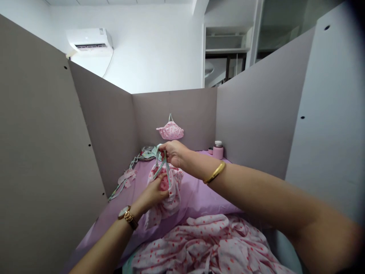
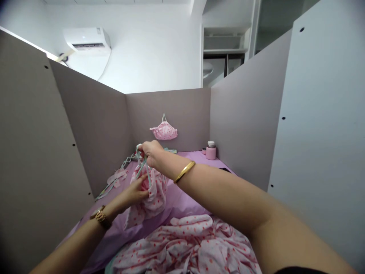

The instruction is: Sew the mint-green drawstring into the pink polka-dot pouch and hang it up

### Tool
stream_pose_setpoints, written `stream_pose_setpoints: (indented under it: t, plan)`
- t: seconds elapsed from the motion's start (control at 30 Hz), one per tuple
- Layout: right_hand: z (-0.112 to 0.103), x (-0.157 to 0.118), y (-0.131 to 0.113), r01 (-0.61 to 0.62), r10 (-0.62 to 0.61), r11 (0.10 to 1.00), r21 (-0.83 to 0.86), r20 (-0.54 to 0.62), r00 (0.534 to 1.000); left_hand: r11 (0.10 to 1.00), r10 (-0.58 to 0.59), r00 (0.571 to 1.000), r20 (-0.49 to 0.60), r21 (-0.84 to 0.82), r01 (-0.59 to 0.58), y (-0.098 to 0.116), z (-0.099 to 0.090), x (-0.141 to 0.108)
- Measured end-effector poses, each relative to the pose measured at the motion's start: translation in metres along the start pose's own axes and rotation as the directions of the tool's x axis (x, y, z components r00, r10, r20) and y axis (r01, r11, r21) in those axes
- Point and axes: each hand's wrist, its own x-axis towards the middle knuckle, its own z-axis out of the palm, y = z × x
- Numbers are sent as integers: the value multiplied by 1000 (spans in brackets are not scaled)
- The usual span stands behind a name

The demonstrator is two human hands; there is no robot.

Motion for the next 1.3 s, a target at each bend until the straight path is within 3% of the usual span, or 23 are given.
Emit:
stream_pose_setpoints:
  t: [0.17, 0.33, 0.4, 0.47, 0.53, 0.6, 0.67, 0.77, 0.83, 0.9, 0.97, 1.03, 1.07, 1.13, 1.17, 1.2, 1.23, 1.3]
  plan:
    - [-14, 4, 4, 66, -65, 997, -37, 37, 997, 993, 32, 999, 27, 113, -35, 1, 4, -4]
    - [-33, 7, -15, 182, -174, 982, -56, 125, 977, 961, 187, 981, -50, 219, -172, 36, 23, -32]
    - [-45, 4, -25, 196, -179, 978, -71, 195, 964, 927, 316, 944, -96, 244, -285, 48, 20, -48]
    - [-59, -1, -35, 209, -177, 974, -88, 281, 943, 887, 425, 872, -245, 306, -346, 53, 8, -57]
    - [-73, -6, -43, 233, -184, 968, -96, 359, 915, 918, 370, 845, -386, 294, -268, 51, -9, -57]
    - [-84, -11, -48, 263, -204, 960, -94, 407, 891, 969, 227, 880, -417, 189, -160, 44, -23, -52]
    - [-90, -14, -50, 286, -221, 954, -94, 428, 876, 987, 153, 926, -346, 104, -124, 37, -25, -46]
    - [-87, -21, -46, 295, -219, 949, -110, 442, 870, 987, 145, 984, -108, -60, -152, 33, -6, -40]
    - [-79, -28, -39, 287, -199, 949, -133, 454, 868, 973, 173, 982, 77, -168, -158, 34, 12, -38]
    - [-68, -37, -30, 287, -166, 942, -174, 501, 850, 975, 196, 969, 148, -135, -176, 38, 23, -36]
    - [-59, -46, -24, 327, -153, 920, -216, 570, 807, 982, 189, 977, 96, -21, -188, 43, 24, -36]
    - [-56, -51, -21, 398, -177, 883, -247, 610, 772, 982, 177, 981, -83, 84, -170, 45, 18, -38]
    - [-57, -52, -22, 427, -199, 868, -255, 609, 768, 975, 192, 960, -205, 154, -162, 45, 14, -39]
    - [-62, -49, -23, 447, -234, 857, -255, 581, 780, 927, 304, 852, -426, 337, -162, 43, 9, -42]
    - [-65, -45, -23, 445, -244, 861, -247, 567, 787, 895, 375, 795, -477, 411, -176, 41, 8, -43]
    - [-68, -42, -22, 435, -245, 869, -238, 556, 794, 870, 428, 764, -484, 448, -203, 41, 8, -43]
    - [-70, -39, -21, 422, -240, 877, -231, 550, 800, 867, 444, 765, -467, 439, -236, 41, 9, -42]
    - [-71, -35, -16, 398, -220, 888, -231, 546, 808, 907, 400, 806, -435, 314, -281, 45, 10, -39]
